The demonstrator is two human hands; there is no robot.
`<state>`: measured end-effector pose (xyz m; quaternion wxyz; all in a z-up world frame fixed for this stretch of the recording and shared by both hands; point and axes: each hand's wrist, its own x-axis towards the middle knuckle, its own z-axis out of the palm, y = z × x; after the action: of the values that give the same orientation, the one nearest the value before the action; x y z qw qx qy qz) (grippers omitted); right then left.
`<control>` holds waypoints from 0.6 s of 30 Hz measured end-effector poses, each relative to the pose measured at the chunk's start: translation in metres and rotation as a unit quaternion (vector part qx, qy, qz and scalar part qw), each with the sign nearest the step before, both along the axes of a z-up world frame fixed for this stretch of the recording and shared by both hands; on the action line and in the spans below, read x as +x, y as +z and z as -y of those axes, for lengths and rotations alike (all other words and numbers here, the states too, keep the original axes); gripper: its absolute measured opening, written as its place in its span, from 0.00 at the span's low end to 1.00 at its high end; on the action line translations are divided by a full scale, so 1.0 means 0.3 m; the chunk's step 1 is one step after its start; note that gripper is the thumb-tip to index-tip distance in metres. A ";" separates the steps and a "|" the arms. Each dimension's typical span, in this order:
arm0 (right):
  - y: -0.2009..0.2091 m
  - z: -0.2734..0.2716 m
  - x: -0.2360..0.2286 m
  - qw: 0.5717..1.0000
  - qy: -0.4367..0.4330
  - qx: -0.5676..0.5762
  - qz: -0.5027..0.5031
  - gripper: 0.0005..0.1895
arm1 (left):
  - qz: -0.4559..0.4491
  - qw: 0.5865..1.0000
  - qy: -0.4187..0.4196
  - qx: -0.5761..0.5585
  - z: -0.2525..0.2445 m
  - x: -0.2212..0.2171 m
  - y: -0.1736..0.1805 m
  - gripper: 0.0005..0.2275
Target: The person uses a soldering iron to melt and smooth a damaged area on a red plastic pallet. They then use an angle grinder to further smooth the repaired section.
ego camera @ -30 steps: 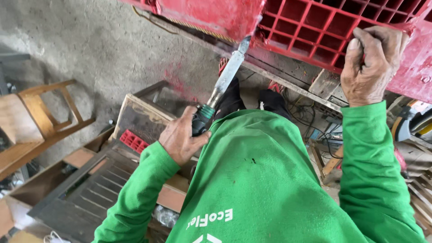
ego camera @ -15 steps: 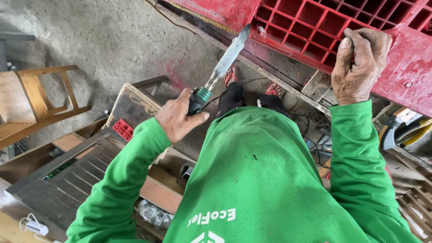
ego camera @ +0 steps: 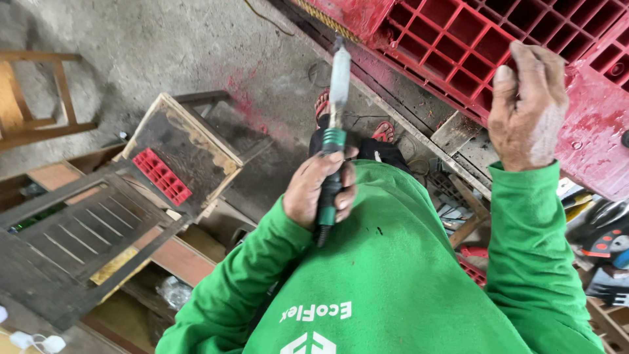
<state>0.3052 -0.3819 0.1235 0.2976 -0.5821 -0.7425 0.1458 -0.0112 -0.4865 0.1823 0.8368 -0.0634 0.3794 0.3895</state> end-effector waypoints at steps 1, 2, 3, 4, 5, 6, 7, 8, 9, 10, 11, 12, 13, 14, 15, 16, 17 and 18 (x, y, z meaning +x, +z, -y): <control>-0.007 0.003 -0.006 1.000 0.013 0.009 0.009 0.12 | 0.043 0.999 0.022 -0.008 0.006 0.034 -0.001 0.17; -0.008 0.010 -0.010 0.999 0.027 0.019 0.018 0.12 | 0.086 0.995 0.045 -0.015 0.012 0.068 0.000 0.17; -0.006 0.014 -0.013 0.998 0.039 0.029 0.027 0.12 | 0.129 0.989 0.065 -0.021 0.017 0.100 0.002 0.16; -0.002 0.012 -0.014 0.999 0.042 0.026 0.022 0.12 | 0.131 0.988 0.081 -0.014 0.024 0.132 0.004 0.16; 0.005 0.017 -0.015 0.999 0.044 0.022 0.016 0.12 | 0.133 0.986 0.095 -0.008 0.032 0.161 0.007 0.16; 0.011 0.017 -0.017 0.999 0.045 0.018 0.011 0.12 | 0.135 0.985 0.109 -0.003 0.038 0.190 0.009 0.16; 0.019 0.019 -0.018 0.999 0.048 0.015 0.012 0.12 | 0.141 0.983 0.118 -0.007 0.039 0.215 0.009 0.15; 0.029 0.023 -0.018 0.999 0.050 0.013 0.012 0.12 | 0.147 0.981 0.127 -0.011 0.039 0.239 0.009 0.14; 0.035 0.028 -0.020 0.998 0.053 0.010 0.012 0.12 | 0.153 0.979 0.136 -0.016 0.039 0.259 0.010 0.14; 0.041 0.036 -0.019 0.998 0.053 0.008 0.014 0.11 | 0.132 0.981 0.139 -0.019 0.041 0.280 0.014 0.13; 0.043 0.041 -0.016 0.998 0.054 0.007 0.015 0.11 | 0.112 0.983 0.142 -0.020 0.040 0.302 0.016 0.13; 0.043 0.047 -0.013 0.998 0.054 0.006 0.017 0.11 | 0.091 0.985 0.146 -0.021 0.039 0.320 0.018 0.13; 0.042 0.054 -0.008 0.998 0.051 0.003 0.020 0.11 | 0.081 0.985 0.149 -0.016 0.039 0.335 0.020 0.13; 0.037 0.059 -0.003 0.999 0.048 0.001 0.023 0.10 | 0.071 0.986 0.153 -0.012 0.040 0.347 0.021 0.14; 0.033 0.066 0.002 0.999 0.045 -0.003 0.026 0.10 | 0.061 0.986 0.156 -0.007 0.042 0.358 0.019 0.14; 0.028 0.069 0.006 0.999 0.045 0.001 0.023 0.10 | 0.048 0.987 0.152 -0.011 0.042 0.365 0.015 0.14; 0.026 0.073 0.008 0.999 0.045 0.005 0.021 0.09 | 0.034 0.988 0.147 -0.015 0.042 0.370 0.007 0.15; 0.026 0.081 0.007 0.999 0.044 0.009 0.018 0.09 | 0.021 0.989 0.142 -0.019 0.044 0.375 -0.003 0.15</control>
<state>0.3072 -0.4063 0.1313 0.2829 -0.5485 -0.7740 0.1415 0.1014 -0.4996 0.1815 0.7793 -0.1410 0.3562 0.4960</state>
